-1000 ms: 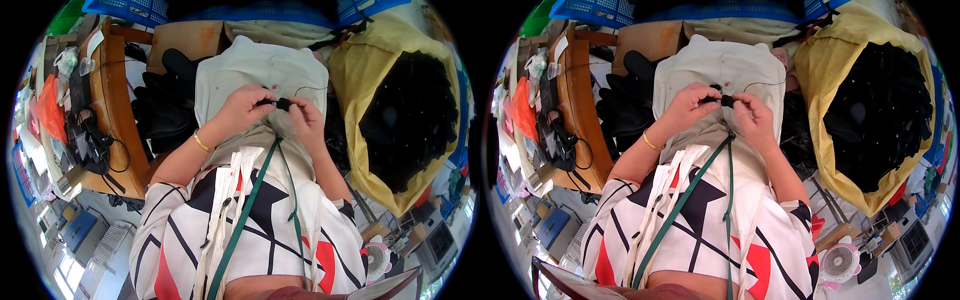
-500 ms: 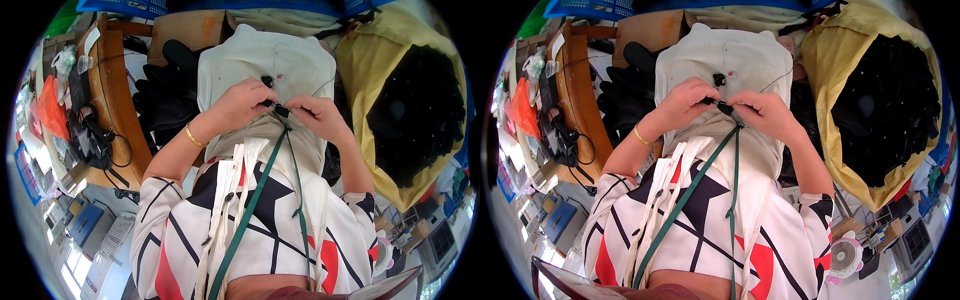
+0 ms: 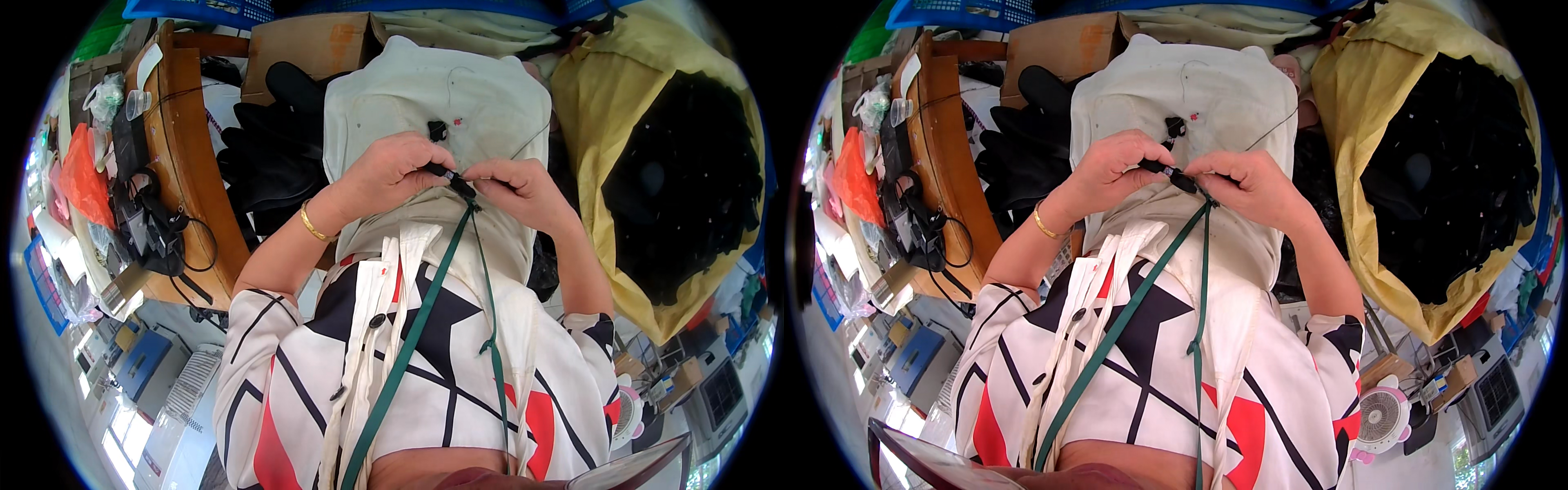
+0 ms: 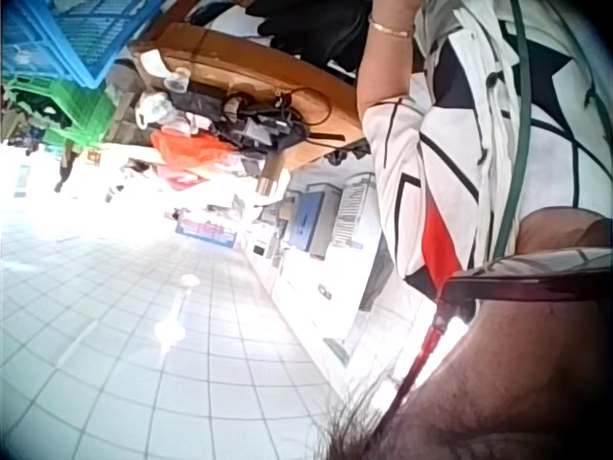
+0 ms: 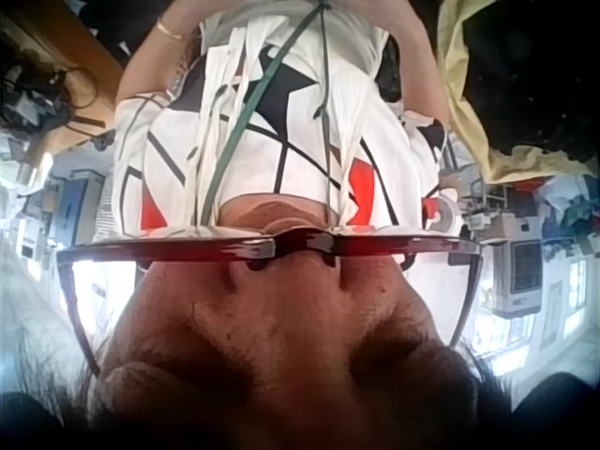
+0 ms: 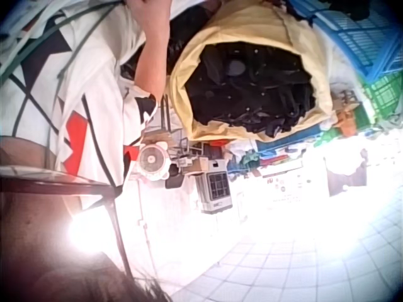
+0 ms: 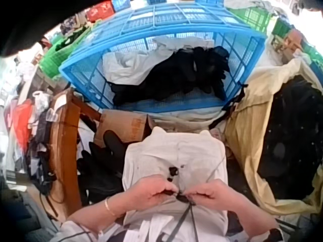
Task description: The person sits cross-legged on the floor and hand-sews a black shoe using a needle and thread. They repeatedly insert the needle into the shoe's sole and pull the thread through to secure the stitching.
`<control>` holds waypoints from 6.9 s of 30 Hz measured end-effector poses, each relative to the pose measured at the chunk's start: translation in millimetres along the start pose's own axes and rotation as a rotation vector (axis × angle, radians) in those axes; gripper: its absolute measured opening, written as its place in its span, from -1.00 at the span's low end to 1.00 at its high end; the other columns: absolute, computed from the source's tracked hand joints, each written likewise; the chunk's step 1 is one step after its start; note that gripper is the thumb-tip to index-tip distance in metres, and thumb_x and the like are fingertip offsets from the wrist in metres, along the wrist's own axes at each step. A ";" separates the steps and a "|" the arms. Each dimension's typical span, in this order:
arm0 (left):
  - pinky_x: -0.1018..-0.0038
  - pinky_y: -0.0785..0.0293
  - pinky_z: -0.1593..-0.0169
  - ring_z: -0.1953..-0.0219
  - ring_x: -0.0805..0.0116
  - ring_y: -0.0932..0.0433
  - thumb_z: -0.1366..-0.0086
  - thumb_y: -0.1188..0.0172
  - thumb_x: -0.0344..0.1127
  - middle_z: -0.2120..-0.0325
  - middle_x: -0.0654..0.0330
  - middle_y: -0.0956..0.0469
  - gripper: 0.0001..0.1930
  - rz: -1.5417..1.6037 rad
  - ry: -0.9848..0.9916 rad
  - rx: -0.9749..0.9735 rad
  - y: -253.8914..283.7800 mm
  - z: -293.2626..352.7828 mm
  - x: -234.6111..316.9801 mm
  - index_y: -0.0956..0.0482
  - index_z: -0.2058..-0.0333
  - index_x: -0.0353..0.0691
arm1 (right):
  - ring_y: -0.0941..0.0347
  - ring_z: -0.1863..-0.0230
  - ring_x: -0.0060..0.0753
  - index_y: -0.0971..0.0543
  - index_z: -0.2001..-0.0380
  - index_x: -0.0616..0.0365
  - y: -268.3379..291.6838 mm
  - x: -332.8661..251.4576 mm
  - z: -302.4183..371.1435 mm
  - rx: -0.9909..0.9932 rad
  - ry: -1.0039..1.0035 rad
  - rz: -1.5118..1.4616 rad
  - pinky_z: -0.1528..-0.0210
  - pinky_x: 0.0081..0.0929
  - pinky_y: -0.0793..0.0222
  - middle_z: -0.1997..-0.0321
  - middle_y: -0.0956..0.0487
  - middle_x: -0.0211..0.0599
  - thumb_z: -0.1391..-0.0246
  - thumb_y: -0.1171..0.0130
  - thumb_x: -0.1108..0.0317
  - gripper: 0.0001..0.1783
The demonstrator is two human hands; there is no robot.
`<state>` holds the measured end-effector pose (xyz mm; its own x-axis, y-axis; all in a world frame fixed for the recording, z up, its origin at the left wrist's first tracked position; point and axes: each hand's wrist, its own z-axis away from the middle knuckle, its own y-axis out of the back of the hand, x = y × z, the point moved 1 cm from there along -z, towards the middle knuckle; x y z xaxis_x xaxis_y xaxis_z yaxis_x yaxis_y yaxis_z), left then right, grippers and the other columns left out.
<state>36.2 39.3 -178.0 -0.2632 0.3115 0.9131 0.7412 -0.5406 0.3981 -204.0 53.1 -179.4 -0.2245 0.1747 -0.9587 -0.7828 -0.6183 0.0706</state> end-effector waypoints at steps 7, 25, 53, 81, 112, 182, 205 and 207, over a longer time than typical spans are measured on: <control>0.55 -0.44 0.23 0.33 0.42 -0.54 -0.17 -0.32 -0.51 0.35 0.22 -0.59 -0.80 0.188 0.151 0.019 -3.8 10.5 -2.7 -0.62 0.19 -0.24 | -0.35 0.33 -0.77 -0.59 0.09 0.19 -13.1 17.9 3.3 -0.017 -0.101 -0.295 0.26 -0.72 -0.30 0.33 -0.55 -0.60 -0.25 -0.08 0.49 -0.80; 0.66 -0.41 0.22 0.27 0.61 -0.47 -0.23 -0.25 -0.59 0.30 0.31 -0.56 -0.81 0.490 0.322 0.061 -18.1 23.9 -2.8 -0.62 0.17 -0.28 | -0.22 0.43 -0.82 -0.49 0.14 0.15 -37.3 28.0 7.1 0.011 -0.087 -0.526 0.40 -0.75 -0.17 0.37 -0.41 -0.66 -0.30 -0.05 0.46 -0.89; 0.69 -0.32 0.28 0.34 0.67 -0.42 -0.19 -0.32 -0.52 0.37 0.36 -0.56 -0.82 0.504 0.436 0.029 -19.0 21.4 6.1 -0.63 0.21 -0.27 | -0.34 0.51 -0.79 -0.43 0.03 0.10 -29.0 19.1 2.4 -0.010 -0.278 -0.466 0.45 -0.76 -0.25 0.45 -0.47 -0.60 -0.33 -0.03 0.23 -0.75; 0.49 -0.46 0.26 0.38 0.45 -0.56 -0.15 -0.29 -0.40 0.43 0.14 -0.62 -0.81 0.394 0.340 0.130 -32.5 37.3 -2.7 -0.61 0.24 -0.29 | -0.44 0.56 -0.50 -0.45 0.33 0.09 -36.0 -17.0 -7.9 0.268 -0.024 -0.508 0.53 -0.52 -0.38 0.49 -0.51 -0.37 -0.27 -0.06 0.44 -0.94; 0.19 -0.46 -0.05 0.09 -0.07 -0.55 0.01 -0.44 0.08 0.19 -0.17 -0.55 -0.29 -0.433 1.083 1.438 107.0 195.6 -167.2 -0.49 0.12 -0.48 | -0.39 0.40 -0.70 -0.56 0.23 0.26 -41.7 32.1 -18.9 0.321 -0.001 -0.084 0.31 -0.68 -0.34 0.38 -0.50 -0.45 -0.15 -0.21 0.50 -0.88; 0.49 -0.46 0.06 0.19 0.50 -0.56 -0.19 -0.35 -0.39 0.25 0.27 -0.62 -0.76 1.315 0.801 0.903 -48.0 41.8 -19.3 -0.59 0.17 -0.28 | -0.43 0.50 -0.45 -0.55 0.23 0.21 -60.4 12.4 -55.2 0.171 -0.168 0.096 0.39 -0.49 -0.34 0.49 -0.56 -0.21 -0.11 -0.10 0.40 -0.83; 0.47 -0.47 0.08 0.20 0.45 -0.59 -0.23 -0.28 -0.35 0.26 0.28 -0.64 -0.85 1.256 0.983 0.828 -45.3 48.4 -29.3 -0.62 0.26 -0.26 | -0.40 0.50 -0.41 -0.42 0.19 0.16 -84.1 33.8 -53.9 0.266 -0.089 0.002 0.37 -0.48 -0.36 0.48 -0.51 -0.24 -0.25 -0.07 0.40 -0.89; 0.47 -0.48 0.07 0.18 0.45 -0.58 -0.24 -0.27 -0.36 0.27 0.27 -0.64 -0.84 1.244 0.890 0.824 -48.3 44.9 -25.7 -0.62 0.23 -0.26 | -0.45 0.48 -0.32 -0.38 0.20 0.15 -84.3 26.2 -57.5 0.285 -0.134 0.003 0.38 -0.44 -0.38 0.49 -0.51 -0.19 -0.25 -0.06 0.39 -0.88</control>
<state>34.9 92.6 -224.7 0.6407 -0.5899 0.4915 0.7678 0.4923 -0.4100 -110.6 65.7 -226.3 -0.2865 0.2847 -0.9148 -0.9091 -0.3822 0.1657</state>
